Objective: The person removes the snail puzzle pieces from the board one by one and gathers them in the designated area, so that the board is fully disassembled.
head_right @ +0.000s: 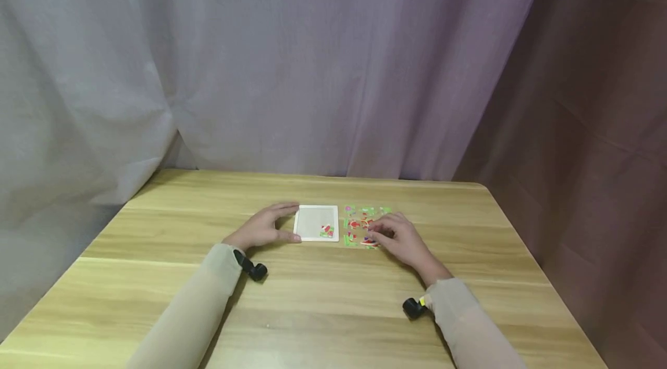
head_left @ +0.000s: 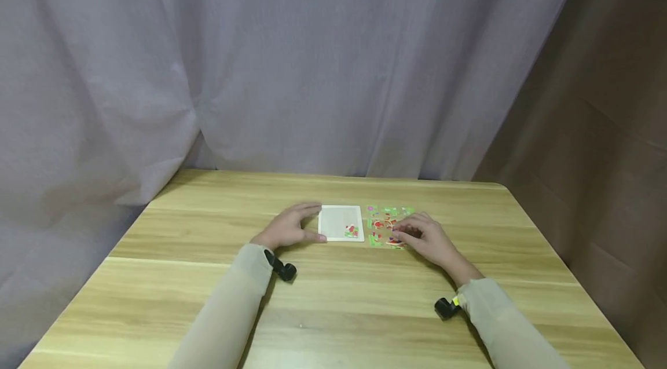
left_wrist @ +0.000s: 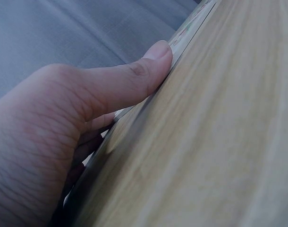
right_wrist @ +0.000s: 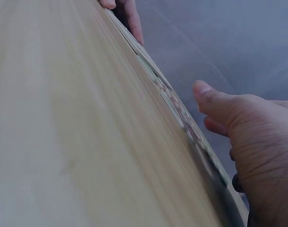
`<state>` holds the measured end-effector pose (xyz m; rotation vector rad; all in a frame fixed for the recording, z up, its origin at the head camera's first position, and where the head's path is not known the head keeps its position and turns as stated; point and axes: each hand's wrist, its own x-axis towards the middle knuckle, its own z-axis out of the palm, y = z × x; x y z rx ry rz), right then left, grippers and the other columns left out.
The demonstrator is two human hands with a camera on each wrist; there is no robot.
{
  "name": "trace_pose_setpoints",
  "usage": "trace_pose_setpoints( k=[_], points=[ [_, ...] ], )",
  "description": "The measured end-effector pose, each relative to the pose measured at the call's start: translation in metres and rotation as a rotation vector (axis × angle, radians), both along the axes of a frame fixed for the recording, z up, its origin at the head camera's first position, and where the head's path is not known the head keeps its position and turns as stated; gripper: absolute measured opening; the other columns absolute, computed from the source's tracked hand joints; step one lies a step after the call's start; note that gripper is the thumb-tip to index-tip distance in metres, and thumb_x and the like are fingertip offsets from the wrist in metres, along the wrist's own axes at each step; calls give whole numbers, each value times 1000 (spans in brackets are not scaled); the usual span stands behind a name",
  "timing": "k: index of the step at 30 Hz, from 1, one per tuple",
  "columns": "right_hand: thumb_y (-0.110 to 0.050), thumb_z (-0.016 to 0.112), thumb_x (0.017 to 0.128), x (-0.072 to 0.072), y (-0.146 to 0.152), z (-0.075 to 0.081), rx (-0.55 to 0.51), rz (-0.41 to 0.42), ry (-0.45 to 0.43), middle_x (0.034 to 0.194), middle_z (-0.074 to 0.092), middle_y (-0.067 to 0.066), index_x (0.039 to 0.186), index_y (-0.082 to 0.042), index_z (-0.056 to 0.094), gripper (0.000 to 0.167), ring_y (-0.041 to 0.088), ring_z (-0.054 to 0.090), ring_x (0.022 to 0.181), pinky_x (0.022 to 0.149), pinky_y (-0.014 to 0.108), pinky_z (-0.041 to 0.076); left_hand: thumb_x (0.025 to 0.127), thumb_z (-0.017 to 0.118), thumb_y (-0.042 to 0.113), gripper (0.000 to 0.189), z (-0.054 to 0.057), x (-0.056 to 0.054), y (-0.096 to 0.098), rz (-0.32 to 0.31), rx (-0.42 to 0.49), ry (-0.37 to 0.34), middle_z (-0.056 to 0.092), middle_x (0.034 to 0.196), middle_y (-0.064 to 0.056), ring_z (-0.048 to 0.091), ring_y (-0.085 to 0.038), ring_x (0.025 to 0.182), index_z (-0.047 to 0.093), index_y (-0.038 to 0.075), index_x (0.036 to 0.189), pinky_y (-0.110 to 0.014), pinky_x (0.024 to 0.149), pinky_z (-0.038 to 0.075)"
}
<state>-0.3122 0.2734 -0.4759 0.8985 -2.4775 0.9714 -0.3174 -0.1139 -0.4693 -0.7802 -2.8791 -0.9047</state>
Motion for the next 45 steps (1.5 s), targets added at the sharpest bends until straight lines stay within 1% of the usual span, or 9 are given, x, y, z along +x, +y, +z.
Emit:
trace_pose_setpoints(
  k=[4,9,13,17,22,28,33,38,45],
  points=[
    [-24,79,89,-3,-15,2,-12,27,-15,95,68,-14,101,-21,77,12,12,55,87,72,30,47,77,74,67,97,-1,0,0,-4,-20,-4,39,159,1,34,-22,146,44,16,153,-47,120,25],
    [-26,78,90,-11,-50,5,1,76,-7,95,67,-11,103,-18,76,15,16,53,88,73,33,45,77,75,66,96,0,-1,0,1,1,7,39,159,-1,34,-24,146,45,14,152,-50,120,25],
    [-35,78,89,-15,-79,7,67,89,-3,101,67,-6,107,-16,75,26,20,51,94,78,37,46,78,74,66,96,1,-1,0,-4,-3,8,39,159,-3,34,-26,146,44,14,153,-53,119,25],
    [-48,79,84,-16,-95,8,171,41,17,110,65,-1,109,-15,73,42,22,49,104,88,42,46,78,73,67,96,0,0,1,-6,-12,2,39,159,-2,34,-26,146,44,15,153,-53,119,25],
    [-52,81,80,-16,-98,7,236,-14,26,109,63,0,105,-16,72,44,22,49,105,91,41,46,78,72,69,96,-1,-1,3,-7,-4,2,39,159,-1,35,-26,145,45,15,153,-52,119,26],
    [-52,79,82,-20,-95,6,247,-13,21,107,61,-3,102,-20,71,39,20,47,101,88,38,44,77,72,69,97,1,-4,3,-6,-12,13,39,159,-1,35,-25,145,45,15,153,-52,119,26],
    [-52,79,83,-21,-97,7,236,-8,-12,105,60,-7,100,-21,70,37,16,46,99,85,35,44,78,72,69,96,3,-6,2,-12,-28,27,39,159,1,35,-23,145,45,15,153,-49,119,26],
    [-51,80,82,-20,-97,6,216,4,-38,101,60,-8,100,-21,69,37,15,45,96,84,34,43,78,72,70,96,0,-8,1,-7,-30,21,39,159,3,34,-21,146,44,17,153,-48,120,26],
    [-46,81,84,-19,-97,9,183,13,-62,95,63,-10,103,-20,67,35,15,46,92,80,33,42,78,71,70,97,1,-8,2,-13,-21,10,38,160,1,34,-23,146,44,17,153,-51,119,26]
  ],
)
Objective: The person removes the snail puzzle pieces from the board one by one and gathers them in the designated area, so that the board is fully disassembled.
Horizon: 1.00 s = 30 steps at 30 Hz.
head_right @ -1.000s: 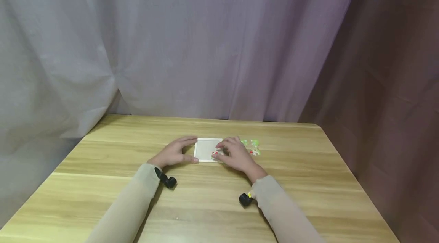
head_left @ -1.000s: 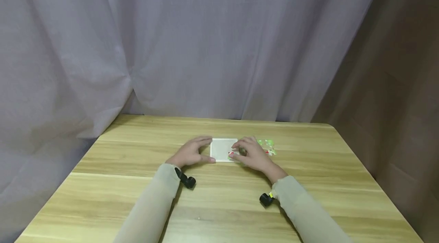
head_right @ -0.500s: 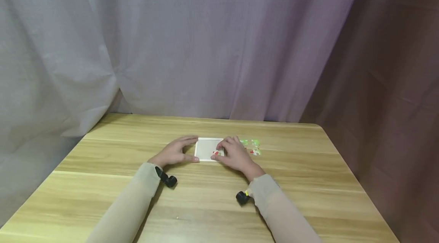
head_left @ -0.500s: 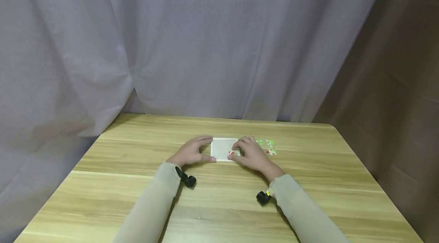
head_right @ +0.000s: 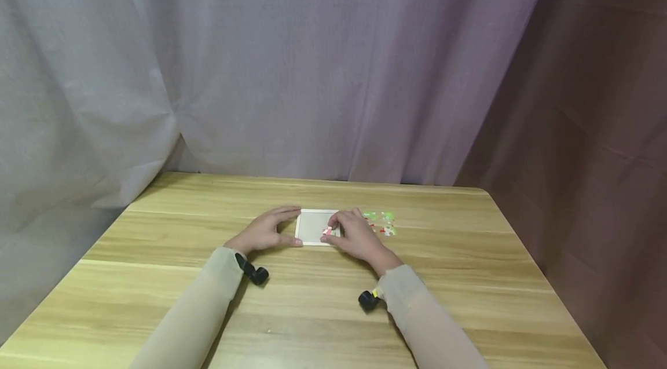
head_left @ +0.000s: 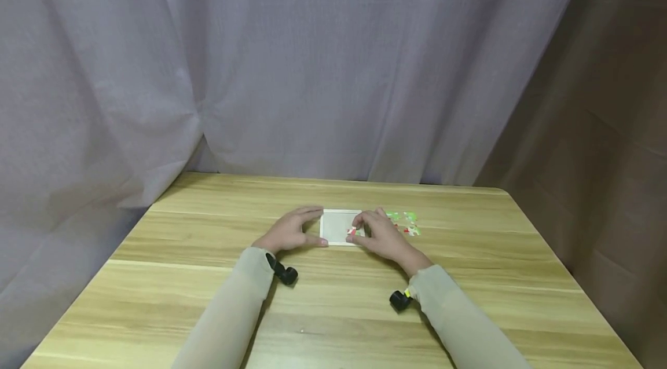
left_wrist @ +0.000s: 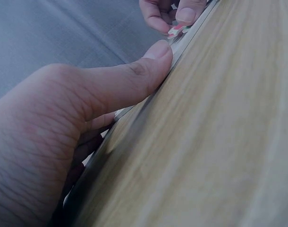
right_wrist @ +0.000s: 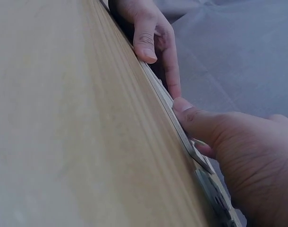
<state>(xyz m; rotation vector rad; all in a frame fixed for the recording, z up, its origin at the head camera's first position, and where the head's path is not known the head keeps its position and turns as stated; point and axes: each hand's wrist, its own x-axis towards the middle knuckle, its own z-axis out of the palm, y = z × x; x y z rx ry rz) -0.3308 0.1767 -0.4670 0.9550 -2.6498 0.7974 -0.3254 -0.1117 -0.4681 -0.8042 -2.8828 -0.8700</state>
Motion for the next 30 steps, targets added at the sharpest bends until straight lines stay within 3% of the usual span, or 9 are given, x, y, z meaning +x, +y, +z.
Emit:
trace_pose_setpoints(
  k=[11,22,30],
  points=[
    [-28,74,94,2,0,2,-117,76,-15,89,62,-12,107,-15,69,19,11,56,84,72,31,50,78,73,68,95,3,1,1,8,17,-3,39,159,-1,35,-26,145,45,16,153,-53,119,26],
    [-23,75,93,1,0,0,-215,130,-19,87,70,-14,103,-11,70,17,4,65,76,68,28,56,77,74,68,96,3,3,0,9,18,-12,38,159,-1,34,-25,146,45,16,153,-52,119,25],
    [-20,76,92,3,0,0,-245,139,-6,87,71,-13,101,-12,70,14,5,67,78,69,29,58,77,73,70,97,1,2,0,7,14,-5,39,159,0,34,-25,146,45,16,153,-52,119,25]
  ],
)
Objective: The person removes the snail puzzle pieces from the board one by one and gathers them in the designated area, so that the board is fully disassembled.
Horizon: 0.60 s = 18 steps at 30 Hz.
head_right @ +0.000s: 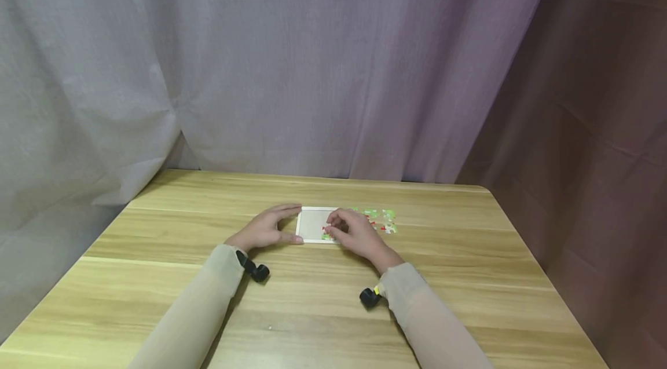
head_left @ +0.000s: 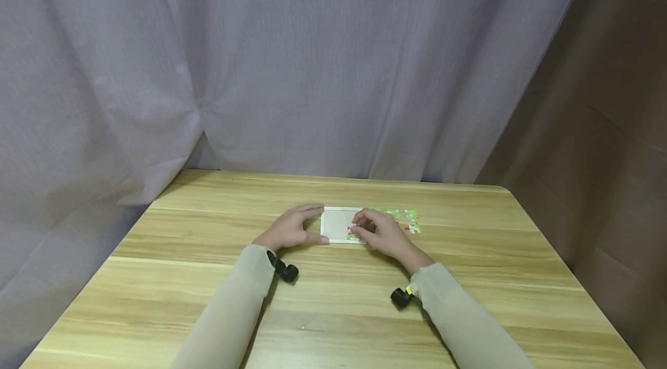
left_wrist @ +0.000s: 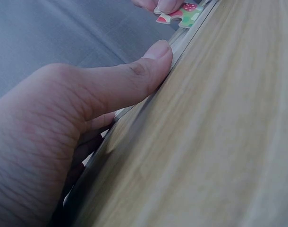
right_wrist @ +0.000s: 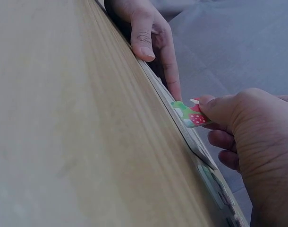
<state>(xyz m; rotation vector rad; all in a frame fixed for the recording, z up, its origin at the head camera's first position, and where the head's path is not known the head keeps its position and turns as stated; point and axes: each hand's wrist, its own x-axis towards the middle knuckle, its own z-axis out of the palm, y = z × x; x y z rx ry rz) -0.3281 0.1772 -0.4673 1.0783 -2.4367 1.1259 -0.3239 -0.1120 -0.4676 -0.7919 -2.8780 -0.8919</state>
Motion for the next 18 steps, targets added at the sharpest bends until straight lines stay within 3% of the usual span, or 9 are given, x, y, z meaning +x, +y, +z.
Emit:
trace_pose_setpoints(
  k=[5,13,18],
  points=[
    [-19,78,90,0,1,0,-21,-17,11,86,71,-12,99,-17,69,13,6,67,78,69,29,58,76,73,70,97,0,-1,0,-6,10,6,40,158,-1,35,-25,145,46,15,152,-51,119,26],
    [-20,78,90,1,11,-2,-57,-60,-64,86,72,-11,98,-16,69,12,8,68,79,70,29,59,77,72,69,97,0,0,0,-13,-11,6,39,159,-2,35,-25,145,44,15,153,-51,119,26],
    [-20,76,92,-2,24,-2,-66,-74,-67,85,71,-10,99,-17,68,10,8,68,78,69,27,60,78,72,69,97,2,0,-1,-16,-12,2,39,159,-2,34,-25,146,44,15,153,-51,120,24]
  ],
)
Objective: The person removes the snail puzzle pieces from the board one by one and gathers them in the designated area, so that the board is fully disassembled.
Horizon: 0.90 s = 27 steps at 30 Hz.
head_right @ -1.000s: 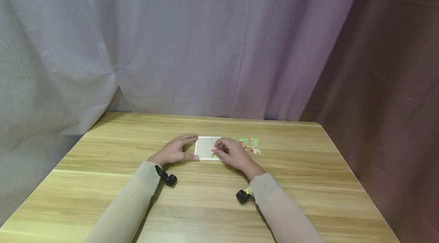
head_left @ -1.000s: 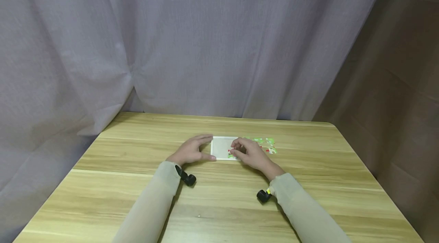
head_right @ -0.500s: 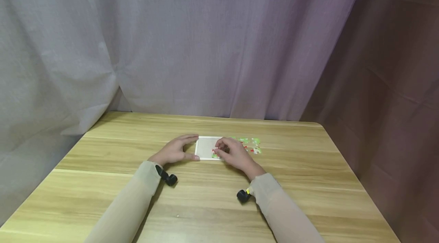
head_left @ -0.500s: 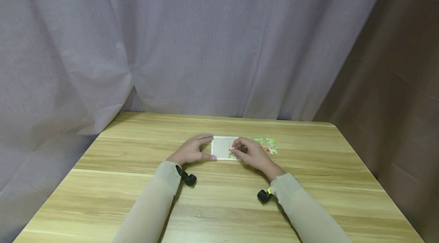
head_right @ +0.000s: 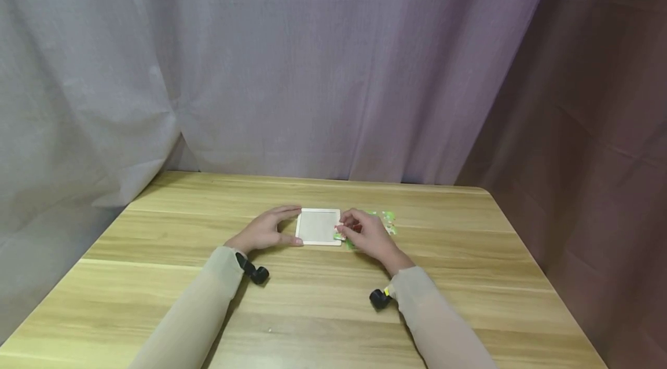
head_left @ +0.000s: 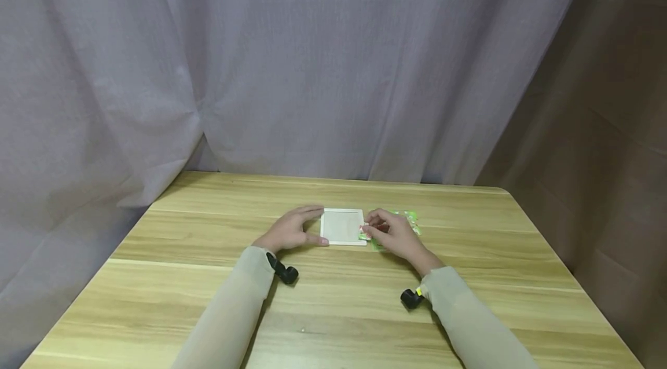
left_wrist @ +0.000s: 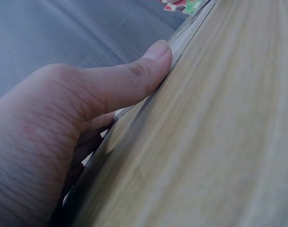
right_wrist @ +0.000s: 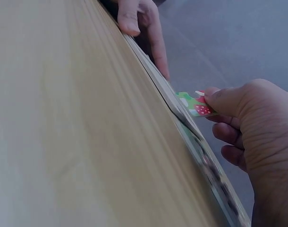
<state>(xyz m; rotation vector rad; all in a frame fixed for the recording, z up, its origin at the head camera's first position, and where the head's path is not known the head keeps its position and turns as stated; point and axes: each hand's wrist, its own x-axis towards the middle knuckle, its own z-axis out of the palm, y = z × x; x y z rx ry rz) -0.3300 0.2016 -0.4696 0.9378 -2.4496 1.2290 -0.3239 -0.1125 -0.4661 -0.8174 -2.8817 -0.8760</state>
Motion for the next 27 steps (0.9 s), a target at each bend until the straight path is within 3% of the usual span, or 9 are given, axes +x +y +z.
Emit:
trace_pose_setpoints(
  k=[6,15,22,27],
  points=[
    [-20,74,94,2,24,1,1,-29,-21,85,69,-8,103,-15,68,11,11,67,75,68,29,59,77,71,71,97,-1,0,0,16,-10,-9,38,160,2,33,-21,146,43,18,154,-48,120,24],
    [-18,77,91,3,78,-1,-12,-162,-2,85,70,-7,100,-16,69,12,11,67,78,71,23,57,77,72,70,97,-2,0,1,15,3,-18,37,160,2,32,-22,147,43,18,154,-50,120,24],
    [-22,78,90,11,113,-1,-40,-221,-108,87,72,0,99,-13,71,15,12,66,81,72,18,53,78,74,67,96,1,1,1,15,-4,-26,36,161,2,32,-22,147,42,19,154,-50,120,23],
    [-23,78,90,15,119,0,-12,-188,-183,87,70,3,99,-12,71,16,14,64,82,73,20,50,78,74,67,95,2,1,1,16,3,-24,37,160,2,32,-22,147,43,18,154,-48,121,23]
  ],
)
